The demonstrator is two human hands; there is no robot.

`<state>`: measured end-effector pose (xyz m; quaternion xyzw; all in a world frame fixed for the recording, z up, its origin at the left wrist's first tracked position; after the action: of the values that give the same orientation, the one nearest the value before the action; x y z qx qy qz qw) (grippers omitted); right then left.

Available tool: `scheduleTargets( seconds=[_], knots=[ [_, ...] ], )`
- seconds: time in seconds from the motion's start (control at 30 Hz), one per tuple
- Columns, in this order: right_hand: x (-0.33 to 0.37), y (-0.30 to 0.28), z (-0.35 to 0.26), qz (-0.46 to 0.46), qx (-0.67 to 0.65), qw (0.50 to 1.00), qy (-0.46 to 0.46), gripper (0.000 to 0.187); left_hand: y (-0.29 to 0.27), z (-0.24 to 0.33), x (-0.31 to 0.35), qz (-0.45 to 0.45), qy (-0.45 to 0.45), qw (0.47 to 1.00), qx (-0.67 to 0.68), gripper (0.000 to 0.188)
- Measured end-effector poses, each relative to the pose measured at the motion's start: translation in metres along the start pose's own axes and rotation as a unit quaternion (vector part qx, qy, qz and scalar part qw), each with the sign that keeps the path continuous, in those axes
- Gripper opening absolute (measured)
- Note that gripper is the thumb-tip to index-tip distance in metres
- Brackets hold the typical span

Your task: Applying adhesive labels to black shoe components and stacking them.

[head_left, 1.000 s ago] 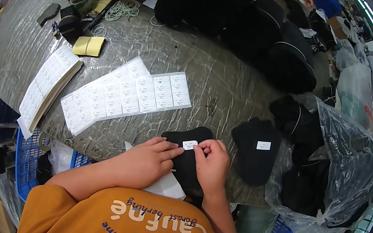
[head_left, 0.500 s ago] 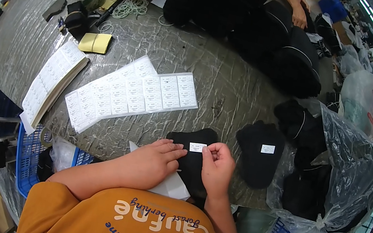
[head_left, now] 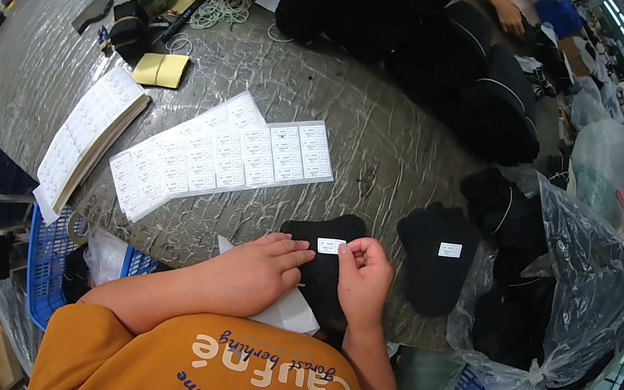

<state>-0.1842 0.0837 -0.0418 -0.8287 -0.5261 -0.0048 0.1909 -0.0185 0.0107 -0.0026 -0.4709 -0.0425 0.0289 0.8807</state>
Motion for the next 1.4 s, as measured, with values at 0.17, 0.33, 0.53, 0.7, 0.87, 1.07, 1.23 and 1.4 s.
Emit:
scheduleTargets(
  seconds=[0.17, 0.33, 0.53, 0.7, 0.87, 1.07, 1.23, 1.4],
  knots=[
    [-0.001, 0.0, 0.0, 0.007, 0.002, 1.0, -0.003, 0.008, 0.0, 0.0, 0.0, 0.002, 0.003, 1.0, 0.004, 0.02],
    [-0.002, 0.0, -0.002, 0.005, 0.026, 1.0, 0.0, 0.009, 0.001, 0.0, -0.001, 0.003, 0.002, 1.0, 0.0, 0.02],
    [-0.002, 0.001, -0.004, 0.009, 0.033, 0.999, -0.009, 0.009, 0.0, -0.001, -0.005, -0.024, 0.009, 1.0, -0.013, 0.019],
    [-0.003, 0.001, 0.002, 0.023, 0.013, 1.0, -0.014, 0.011, 0.006, -0.001, -0.006, -0.027, -0.002, 0.999, -0.033, 0.019],
    [-0.006, 0.0, 0.006, 0.035, -0.036, 0.999, -0.009, 0.017, 0.006, -0.002, -0.007, -0.028, -0.011, 0.999, -0.034, 0.019],
    [-0.009, 0.0, 0.006, 0.033, -0.016, 0.999, -0.002, 0.02, 0.005, -0.001, -0.008, -0.023, -0.013, 0.999, -0.034, 0.018],
    [-0.009, -0.001, 0.006, 0.036, -0.005, 0.999, 0.003, 0.019, 0.006, -0.001, -0.009, -0.013, -0.018, 0.999, -0.024, 0.017],
    [-0.005, -0.001, 0.007, 0.024, -0.005, 1.0, -0.005, 0.012, 0.005, -0.002, -0.006, -0.002, -0.015, 1.0, -0.02, 0.018]
  ],
)
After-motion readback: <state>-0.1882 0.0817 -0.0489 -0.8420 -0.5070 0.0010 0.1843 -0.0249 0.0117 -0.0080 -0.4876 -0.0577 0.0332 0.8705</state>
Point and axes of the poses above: each hand's wrist, its own x-axis away from the middle knuckle, its own y-axis out of the palm, z = x × y, the point moved 4 cm from there along -x, towards the middle knuckle, and after that the axes turned 10 degrees about -z, right-handed, at the moved point
